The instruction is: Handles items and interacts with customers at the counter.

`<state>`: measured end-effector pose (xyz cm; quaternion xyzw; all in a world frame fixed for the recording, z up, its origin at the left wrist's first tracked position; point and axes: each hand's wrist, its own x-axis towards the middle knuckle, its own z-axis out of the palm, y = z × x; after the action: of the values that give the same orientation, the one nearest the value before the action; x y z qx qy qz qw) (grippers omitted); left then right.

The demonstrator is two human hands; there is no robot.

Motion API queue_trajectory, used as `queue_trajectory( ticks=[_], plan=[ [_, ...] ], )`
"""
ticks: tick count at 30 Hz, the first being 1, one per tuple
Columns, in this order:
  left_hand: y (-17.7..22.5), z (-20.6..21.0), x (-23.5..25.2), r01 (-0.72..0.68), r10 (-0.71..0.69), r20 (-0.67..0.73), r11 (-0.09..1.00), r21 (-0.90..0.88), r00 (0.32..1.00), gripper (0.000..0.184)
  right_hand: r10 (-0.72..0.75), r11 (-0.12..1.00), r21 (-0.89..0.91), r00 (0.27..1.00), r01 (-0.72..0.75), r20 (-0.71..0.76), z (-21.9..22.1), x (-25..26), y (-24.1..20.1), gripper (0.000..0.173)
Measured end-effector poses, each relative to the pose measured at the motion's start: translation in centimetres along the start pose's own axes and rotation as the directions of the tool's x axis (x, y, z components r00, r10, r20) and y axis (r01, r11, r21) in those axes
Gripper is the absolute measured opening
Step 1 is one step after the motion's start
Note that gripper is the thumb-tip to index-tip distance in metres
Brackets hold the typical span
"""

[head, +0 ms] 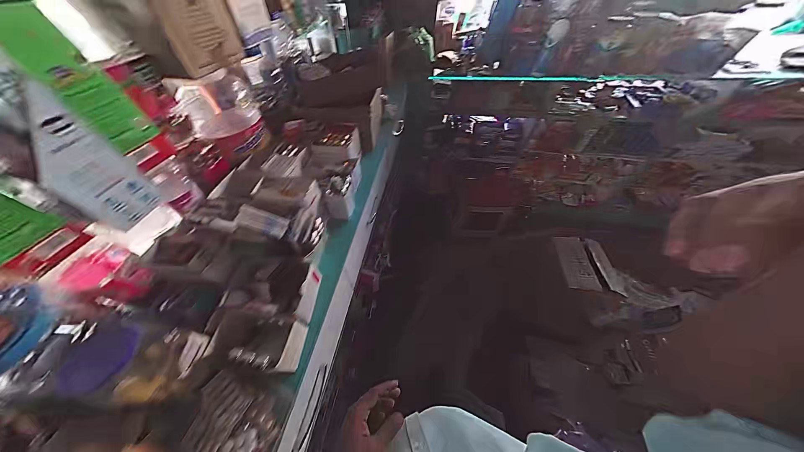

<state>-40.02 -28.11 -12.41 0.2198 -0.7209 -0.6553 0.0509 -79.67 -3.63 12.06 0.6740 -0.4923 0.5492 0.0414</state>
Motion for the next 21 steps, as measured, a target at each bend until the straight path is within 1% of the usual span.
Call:
queue_trajectory(
  ticks=[1,2,3,4,5,7,8,9,10,12,14,16,19,21],
  plan=[
    [1.2,1.2,3.7,-0.031,0.031,0.03,1.0,0.003,0.999,0.046,0.085,0.996,0.02,0.993,-0.084,-0.076,-1.8,-2.1,2.8,0.015],
    [2.7,2.2,7.6,-0.065,0.065,0.067,0.998,0.006,0.996,0.046,0.216,0.976,0.04,0.969,-0.213,-0.12,-2.7,-2.7,5.3,0.021],
    [4.3,3.2,11.4,-0.09,0.088,0.118,0.996,0.013,0.989,0.046,0.367,0.93,0.054,0.919,-0.363,-0.146,-3.3,-3.4,8.1,0.026],
    [5.7,4.1,14.9,-0.105,0.1,0.177,0.994,0.021,0.979,0.047,0.516,0.857,0.079,0.842,-0.51,-0.159,-3.5,-4.7,11.4,0.032],
    [6.9,4.9,18.2,-0.111,0.102,0.231,0.993,0.026,0.968,0.047,0.639,0.769,0.121,0.754,-0.627,-0.151,-3.4,-6.4,15.3,0.035],
    [8.9,6.0,24.4,-0.121,0.101,0.315,0.992,0.044,0.944,0.047,0.819,0.567,0.237,0.57,-0.789,-0.062,-1.7,-10.0,23.2,0.037],
    [9.7,6.4,27.2,-0.13,0.101,0.348,0.99,0.06,0.932,0.046,0.874,0.464,0.273,0.485,-0.843,0.012,-0.4,-11.6,26.8,0.036],
    [10.3,6.8,29.9,-0.132,0.095,0.373,0.988,0.076,0.923,0.045,0.904,0.38,0.291,0.419,-0.878,0.084,1.1,-12.9,30.3,0.036],
    [10.7,7.0,32.6,-0.14,0.096,0.388,0.986,0.086,0.917,0.045,0.914,0.316,0.295,0.373,-0.902,0.161,2.5,-14.0,33.8,0.036],
    [11.3,7.2,38.1,-0.16,0.108,0.399,0.982,0.098,0.91,0.044,0.893,0.246,0.273,0.328,-0.93,0.31,4.2,-14.3,41.0,0.036],
    [11.2,6.8,43.8,-0.172,0.128,0.373,0.981,0.088,0.919,0.044,0.863,0.213,0.208,0.284,-0.955,0.418,4.8,-12.9,48.5,0.037],
    [10.8,6.0,49.4,-0.166,0.133,0.32,0.983,0.076,0.938,0.045,0.85,0.241,0.117,0.268,-0.963,0.453,4.7,-10.6,55.8,0.038],
    [13.2,4.6,57.1,-0.134,0.12,0.185,0.989,0.065,0.975,0.045,0.824,0.381,-0.086,0.296,-0.921,0.482,3.0,-5.2,66.5,0.036],
    [15.5,4.0,61.5,-0.131,0.126,0.113,0.991,0.038,0.986,0.046,0.802,0.46,-0.226,0.292,-0.858,0.522,1.0,-0.1,72.5,0.036]
  ],
)
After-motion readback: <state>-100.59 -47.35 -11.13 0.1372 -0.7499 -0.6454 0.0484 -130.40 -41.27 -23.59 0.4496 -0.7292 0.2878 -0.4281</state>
